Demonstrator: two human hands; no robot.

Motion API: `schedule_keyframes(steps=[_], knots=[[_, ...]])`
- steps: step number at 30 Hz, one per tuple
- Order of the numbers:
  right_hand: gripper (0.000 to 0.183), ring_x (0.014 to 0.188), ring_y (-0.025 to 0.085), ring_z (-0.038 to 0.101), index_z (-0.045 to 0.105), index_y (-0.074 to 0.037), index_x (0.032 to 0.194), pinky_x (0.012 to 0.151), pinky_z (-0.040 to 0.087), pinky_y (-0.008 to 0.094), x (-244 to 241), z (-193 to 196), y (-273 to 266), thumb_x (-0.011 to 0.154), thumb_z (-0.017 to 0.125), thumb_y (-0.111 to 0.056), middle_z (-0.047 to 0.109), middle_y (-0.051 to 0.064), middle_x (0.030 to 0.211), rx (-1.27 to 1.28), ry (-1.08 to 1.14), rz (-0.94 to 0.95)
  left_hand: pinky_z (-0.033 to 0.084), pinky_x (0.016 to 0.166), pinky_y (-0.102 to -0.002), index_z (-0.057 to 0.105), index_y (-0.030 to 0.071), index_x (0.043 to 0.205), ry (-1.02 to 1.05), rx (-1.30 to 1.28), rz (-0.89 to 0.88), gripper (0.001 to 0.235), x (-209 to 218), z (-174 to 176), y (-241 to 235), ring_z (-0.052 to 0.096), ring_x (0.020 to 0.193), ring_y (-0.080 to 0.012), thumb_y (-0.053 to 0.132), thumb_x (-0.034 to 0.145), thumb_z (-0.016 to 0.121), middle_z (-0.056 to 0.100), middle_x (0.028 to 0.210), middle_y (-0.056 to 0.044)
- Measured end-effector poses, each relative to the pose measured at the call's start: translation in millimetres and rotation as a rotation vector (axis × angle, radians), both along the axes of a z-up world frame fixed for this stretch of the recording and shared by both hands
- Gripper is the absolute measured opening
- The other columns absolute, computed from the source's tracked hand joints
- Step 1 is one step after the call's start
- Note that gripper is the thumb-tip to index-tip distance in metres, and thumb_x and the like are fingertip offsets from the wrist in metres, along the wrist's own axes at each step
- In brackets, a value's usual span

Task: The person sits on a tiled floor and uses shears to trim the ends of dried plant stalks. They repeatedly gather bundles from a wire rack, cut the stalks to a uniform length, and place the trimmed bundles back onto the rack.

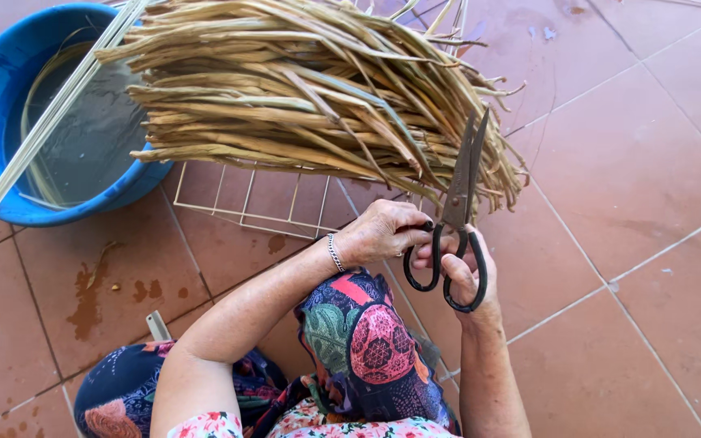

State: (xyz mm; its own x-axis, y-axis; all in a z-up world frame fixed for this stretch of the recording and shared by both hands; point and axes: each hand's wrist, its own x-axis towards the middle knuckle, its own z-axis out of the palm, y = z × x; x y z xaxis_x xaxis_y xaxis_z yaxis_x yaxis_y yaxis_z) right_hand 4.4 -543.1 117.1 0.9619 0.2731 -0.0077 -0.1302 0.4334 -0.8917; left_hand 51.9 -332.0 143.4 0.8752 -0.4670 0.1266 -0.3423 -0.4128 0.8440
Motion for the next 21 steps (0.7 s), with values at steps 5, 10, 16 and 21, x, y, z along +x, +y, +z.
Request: schedule_keyframes(steps=[5,10,16,21], knots=[[0.067,0.080,0.018,0.057,0.041,0.004,0.152,0.070,0.047,0.028,-13.3,6.5,3.8,0.093,0.070,-0.007,0.062,0.015,0.104,0.069,0.035,-0.095,0.059,0.081,-0.035,0.072,0.009,0.104,-0.326,-0.108,0.038,0.011,5.8,12.0,39.2,0.072,0.093,-0.0248,0.014,0.095,0.075,0.072,0.098,-0.009],[0.081,0.076,0.012,0.052,0.032,-0.007,0.158,0.066,0.045,0.024,-21.8,1.9,-6.4,0.091,0.078,-0.012,0.052,0.001,0.093,0.064,-0.151,-0.080,0.044,0.089,-0.041,0.072,0.012,0.108,-0.740,0.612,0.257,0.025,34.8,25.6,82.4,0.056,0.111,-0.0262,0.010,0.083,0.071,0.061,0.108,-0.007],[0.076,0.091,0.008,0.052,0.042,-0.002,0.156,0.074,0.044,0.020,-42.8,-73.9,-29.5,0.091,0.073,-0.026,0.058,0.002,0.105,-0.246,-0.106,-0.115,0.040,0.102,-0.041,0.066,0.014,0.097,-0.942,0.674,0.293,0.015,45.7,23.0,80.0,0.053,0.118,-0.0221,0.018,0.083,0.069,0.061,0.117,-0.006],[0.068,0.096,0.012,0.059,0.045,-0.001,0.142,0.087,0.051,0.025,-43.4,-123.2,-1.3,0.086,0.083,-0.002,0.060,0.005,0.105,-0.301,-0.139,-0.252,0.038,0.097,-0.043,0.068,0.017,0.095,-0.799,0.567,0.272,0.010,53.3,26.7,82.1,0.055,0.105,-0.0224,0.021,0.091,0.076,0.062,0.096,-0.001]])
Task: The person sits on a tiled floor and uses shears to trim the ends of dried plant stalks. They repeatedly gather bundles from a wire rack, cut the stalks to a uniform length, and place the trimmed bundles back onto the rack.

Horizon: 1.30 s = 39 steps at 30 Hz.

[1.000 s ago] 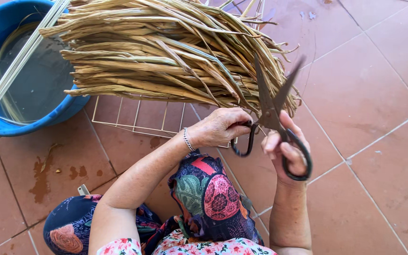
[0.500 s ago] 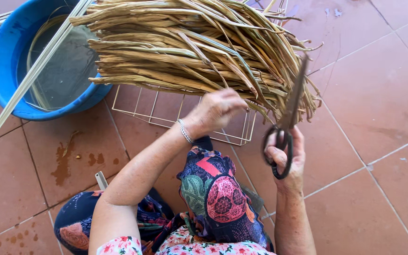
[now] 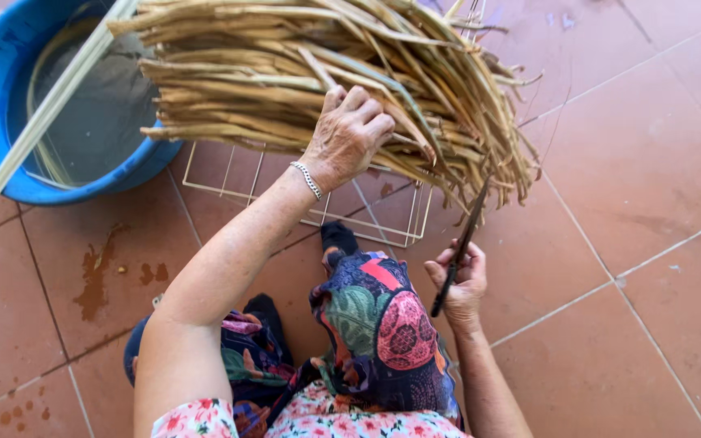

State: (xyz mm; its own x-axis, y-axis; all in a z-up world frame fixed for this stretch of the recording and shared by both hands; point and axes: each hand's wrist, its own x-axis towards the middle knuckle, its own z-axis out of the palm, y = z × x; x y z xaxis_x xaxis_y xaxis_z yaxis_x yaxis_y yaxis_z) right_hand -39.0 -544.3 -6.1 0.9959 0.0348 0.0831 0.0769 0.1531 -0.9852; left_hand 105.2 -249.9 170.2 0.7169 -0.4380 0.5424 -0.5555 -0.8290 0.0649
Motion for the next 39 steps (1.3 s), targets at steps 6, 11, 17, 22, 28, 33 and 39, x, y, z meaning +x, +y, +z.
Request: schedule_keyframes(steps=[6,11,17,22,28,33,39], knots=[[0.063,0.096,0.010,0.065,0.047,-0.001,0.139,0.084,0.055,0.024,40.1,6.0,39.4,0.087,0.081,-0.003,0.066,0.006,0.109,-0.010,-0.057,-0.001,0.040,0.094,-0.042,0.070,0.016,0.097,0.007,-0.065,-0.025,0.013,12.5,1.9,-5.9,0.058,0.101,-0.0233,0.022,0.089,0.077,0.067,0.094,0.000],[0.057,0.084,0.007,0.060,0.055,0.001,0.135,0.076,0.052,0.022,82.7,16.1,39.7,0.087,0.086,-0.008,0.066,0.003,0.097,-0.254,-0.200,-0.110,0.041,0.089,-0.042,0.072,0.012,0.100,0.134,-0.076,0.059,0.011,33.8,-7.3,3.4,0.059,0.099,-0.0251,0.018,0.092,0.076,0.068,0.093,-0.004],[0.057,0.085,0.008,0.059,0.056,0.001,0.136,0.078,0.053,0.022,152.1,30.4,34.2,0.088,0.087,-0.009,0.066,0.002,0.100,-0.279,-0.276,-0.193,0.048,0.087,-0.042,0.075,0.012,0.099,0.115,-0.231,0.069,0.010,81.4,-13.7,7.6,0.060,0.093,-0.0287,0.011,0.088,0.076,0.070,0.090,-0.006],[0.058,0.078,0.006,0.059,0.056,0.000,0.135,0.070,0.052,0.022,144.5,54.0,23.6,0.088,0.084,-0.019,0.064,-0.001,0.096,-0.158,-0.103,-0.156,0.054,0.084,-0.038,0.076,0.010,0.095,0.121,-0.514,0.021,0.010,107.1,-4.5,-1.2,0.066,0.092,-0.0246,0.006,0.086,0.078,0.075,0.092,-0.006],[0.062,0.078,0.006,0.055,0.050,0.002,0.147,0.070,0.048,0.023,120.3,78.8,-1.7,0.104,0.067,-0.038,0.063,0.001,0.093,-0.310,-0.164,0.014,0.058,0.072,-0.028,0.066,0.007,0.108,0.409,-0.840,-0.002,0.025,113.6,0.6,-37.3,0.071,0.076,-0.0126,0.007,0.086,0.077,0.074,0.085,-0.005],[0.057,0.067,0.005,0.060,0.058,-0.002,0.142,0.061,0.049,0.022,124.3,106.2,17.7,0.101,0.060,-0.043,0.066,-0.001,0.075,-0.468,-0.071,-0.005,0.058,0.072,-0.028,0.057,0.005,0.098,0.395,-0.908,-0.097,0.025,102.3,-7.1,-44.6,0.071,0.077,-0.0114,0.006,0.086,0.078,0.072,0.082,-0.004],[0.055,0.066,0.007,0.059,0.063,-0.002,0.135,0.060,0.050,0.025,133.0,128.3,43.1,0.099,0.064,-0.043,0.062,-0.001,0.073,-0.541,-0.170,-0.043,0.057,0.069,-0.032,0.058,0.006,0.091,0.293,-0.822,-0.132,0.024,101.1,-9.5,-41.2,0.069,0.075,-0.0180,0.003,0.084,0.081,0.067,0.080,-0.006]])
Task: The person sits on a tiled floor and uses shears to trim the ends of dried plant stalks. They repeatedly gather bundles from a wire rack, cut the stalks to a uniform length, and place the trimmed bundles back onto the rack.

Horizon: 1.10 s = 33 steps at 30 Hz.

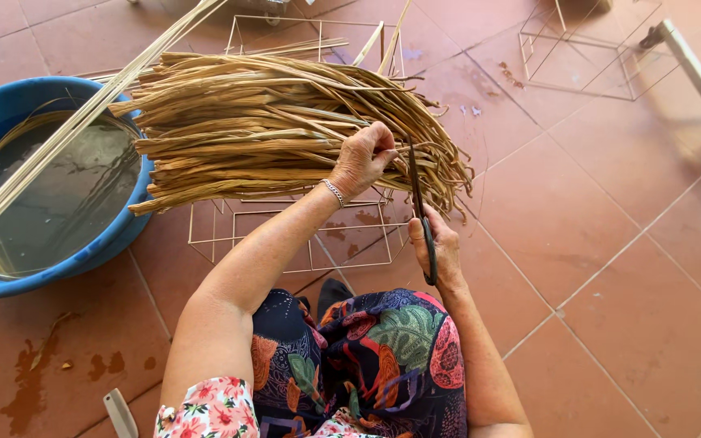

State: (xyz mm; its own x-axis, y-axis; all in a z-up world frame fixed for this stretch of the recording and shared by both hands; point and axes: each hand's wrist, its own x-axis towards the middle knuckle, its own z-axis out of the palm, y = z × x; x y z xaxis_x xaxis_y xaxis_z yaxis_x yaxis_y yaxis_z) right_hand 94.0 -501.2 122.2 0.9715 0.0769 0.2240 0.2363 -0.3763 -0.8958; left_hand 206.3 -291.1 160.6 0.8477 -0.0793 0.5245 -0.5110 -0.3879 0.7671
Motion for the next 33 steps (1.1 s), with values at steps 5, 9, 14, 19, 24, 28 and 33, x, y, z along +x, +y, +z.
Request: schedule_keyframes(steps=[5,9,14,19,24,28,33], knots=[[0.052,0.051,0.006,0.053,0.066,-0.002,0.124,0.047,0.044,0.024,-5.1,2.8,-2.8,0.101,0.057,-0.048,0.056,-0.002,0.061,-0.006,0.052,-0.041,0.052,0.077,-0.037,0.061,0.009,0.091,-0.036,0.151,0.033,0.018,-1.8,-2.2,-0.3,0.068,0.080,-0.0223,0.008,0.085,0.077,0.068,0.082,-0.004],[0.056,0.043,0.004,0.044,0.064,0.000,0.118,0.040,0.036,0.021,-8.2,7.3,-28.7,0.105,0.050,-0.052,0.053,-0.003,0.059,0.216,0.073,-0.170,0.039,0.090,-0.046,0.068,0.016,0.089,-0.328,0.366,0.093,0.014,-7.1,-3.9,10.5,0.069,0.080,-0.0213,0.018,0.078,0.076,0.072,0.078,-0.001],[0.067,0.046,0.003,0.046,0.059,0.006,0.123,0.042,0.035,0.019,-31.6,30.6,-89.8,0.105,0.047,-0.057,0.055,-0.001,0.064,0.346,0.018,-0.274,0.049,0.082,-0.037,0.077,0.017,0.096,0.059,0.474,0.056,0.008,-12.1,-4.2,40.1,0.065,0.071,-0.0198,0.017,0.097,0.069,0.072,0.077,-0.003],[0.068,0.053,0.004,0.045,0.058,0.008,0.131,0.049,0.036,0.020,-56.5,62.5,-132.8,0.109,0.051,-0.056,0.056,0.001,0.071,0.247,-0.082,-0.267,0.057,0.074,-0.036,0.080,0.014,0.093,-0.065,0.279,0.178,0.007,-9.8,5.0,67.6,0.069,0.076,-0.0199,0.015,0.090,0.073,0.075,0.080,-0.006],[0.072,0.062,0.006,0.049,0.054,0.007,0.139,0.057,0.041,0.021,-62.3,104.8,-144.6,0.108,0.054,-0.057,0.060,0.003,0.080,0.218,-0.124,-0.192,0.057,0.078,-0.036,0.078,0.014,0.097,0.204,0.207,0.150,0.009,-18.5,21.6,64.3,0.072,0.077,-0.0216,0.017,0.092,0.070,0.074,0.082,-0.007],[0.077,0.074,0.008,0.057,0.051,0.007,0.143,0.067,0.049,0.022,-59.7,131.6,-141.4,0.106,0.054,-0.060,0.064,0.004,0.089,0.219,-0.087,-0.112,0.051,0.093,-0.040,0.080,0.013,0.094,-0.046,0.473,0.094,0.010,0.3,14.3,47.1,0.066,0.102,-0.0277,0.020,0.093,0.073,0.074,0.097,-0.009],[0.077,0.072,0.007,0.054,0.053,0.006,0.142,0.065,0.046,0.022,-37.6,133.3,-125.6,0.105,0.052,-0.061,0.064,0.004,0.087,0.187,-0.015,0.000,0.042,0.093,-0.048,0.074,0.013,0.111,-0.094,0.710,0.075,0.023,31.5,0.6,32.4,0.055,0.113,-0.0297,0.014,0.089,0.070,0.067,0.115,-0.007]])
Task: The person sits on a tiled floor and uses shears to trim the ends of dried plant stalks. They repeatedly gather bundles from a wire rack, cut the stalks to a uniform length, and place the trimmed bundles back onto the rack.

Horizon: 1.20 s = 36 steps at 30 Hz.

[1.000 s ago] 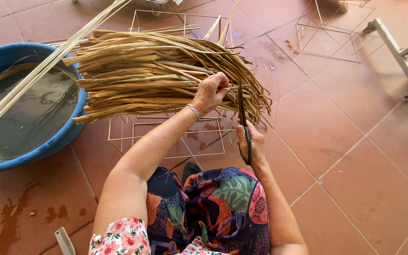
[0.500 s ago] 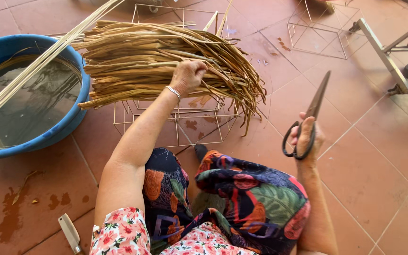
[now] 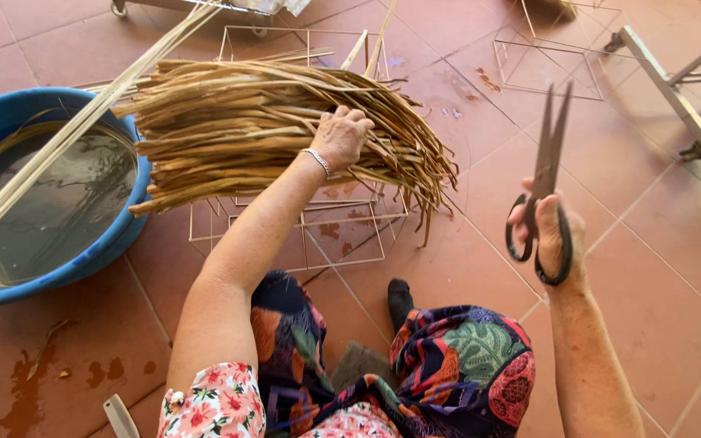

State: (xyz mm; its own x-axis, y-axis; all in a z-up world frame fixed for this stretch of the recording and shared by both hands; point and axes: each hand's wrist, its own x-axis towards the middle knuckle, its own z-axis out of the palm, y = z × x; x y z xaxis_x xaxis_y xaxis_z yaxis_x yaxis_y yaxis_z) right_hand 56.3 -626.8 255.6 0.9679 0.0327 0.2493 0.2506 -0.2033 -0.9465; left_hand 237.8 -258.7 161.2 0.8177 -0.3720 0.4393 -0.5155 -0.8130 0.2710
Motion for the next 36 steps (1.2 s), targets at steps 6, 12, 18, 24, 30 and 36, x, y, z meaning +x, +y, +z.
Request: schedule_keyframes(steps=[6,12,18,24,30,36], knots=[[0.066,0.061,0.006,0.047,0.059,0.003,0.137,0.054,0.038,0.022,47.3,-65.8,16.8,0.101,0.055,-0.053,0.060,0.002,0.076,-0.013,0.242,0.170,0.038,0.099,-0.048,0.071,0.015,0.098,-0.163,0.184,0.007,0.018,15.0,-19.2,11.8,0.056,0.109,-0.0247,0.020,0.082,0.077,0.063,0.102,-0.004],[0.053,0.071,0.004,0.055,0.062,-0.001,0.138,0.064,0.047,0.020,54.1,-121.7,23.9,0.099,0.066,-0.037,0.060,-0.002,0.079,-0.111,0.221,0.339,0.041,0.090,-0.044,0.072,0.012,0.088,-0.074,0.198,-0.165,0.018,-15.0,-12.6,30.7,0.056,0.100,-0.0254,0.028,0.082,0.079,0.061,0.095,-0.007],[0.053,0.065,0.005,0.051,0.062,-0.005,0.139,0.058,0.043,0.022,60.6,-152.8,43.4,0.096,0.063,-0.036,0.063,-0.003,0.076,-0.092,0.363,0.281,0.053,0.074,-0.034,0.071,0.009,0.114,0.114,0.067,-0.014,0.016,25.2,-14.8,24.1,0.064,0.084,-0.0216,0.018,0.102,0.066,0.061,0.099,-0.010],[0.058,0.066,0.006,0.053,0.059,-0.008,0.143,0.061,0.046,0.023,71.1,-153.0,60.9,0.097,0.061,-0.044,0.063,-0.002,0.077,-0.199,0.285,0.286,0.046,0.080,-0.037,0.072,0.012,0.082,-0.207,0.163,0.022,0.008,41.8,-12.0,10.9,0.061,0.096,-0.0218,0.019,0.086,0.074,0.062,0.096,-0.006],[0.062,0.069,0.007,0.057,0.055,-0.006,0.144,0.064,0.049,0.024,83.4,-151.0,75.7,0.098,0.057,-0.049,0.064,-0.002,0.079,-0.199,0.228,0.235,0.038,0.087,-0.038,0.074,0.016,0.086,-0.170,-0.093,-0.097,0.008,31.0,-1.0,-0.1,0.056,0.094,-0.0187,0.022,0.090,0.077,0.065,0.087,0.003],[0.056,0.063,0.006,0.053,0.060,-0.006,0.140,0.058,0.047,0.024,88.1,-138.6,91.8,0.101,0.058,-0.046,0.057,-0.002,0.070,-0.174,0.211,0.189,0.038,0.087,-0.038,0.074,0.015,0.086,-0.120,-0.144,-0.139,0.007,20.6,3.1,-5.9,0.057,0.092,-0.0191,0.021,0.088,0.079,0.064,0.084,0.002]])
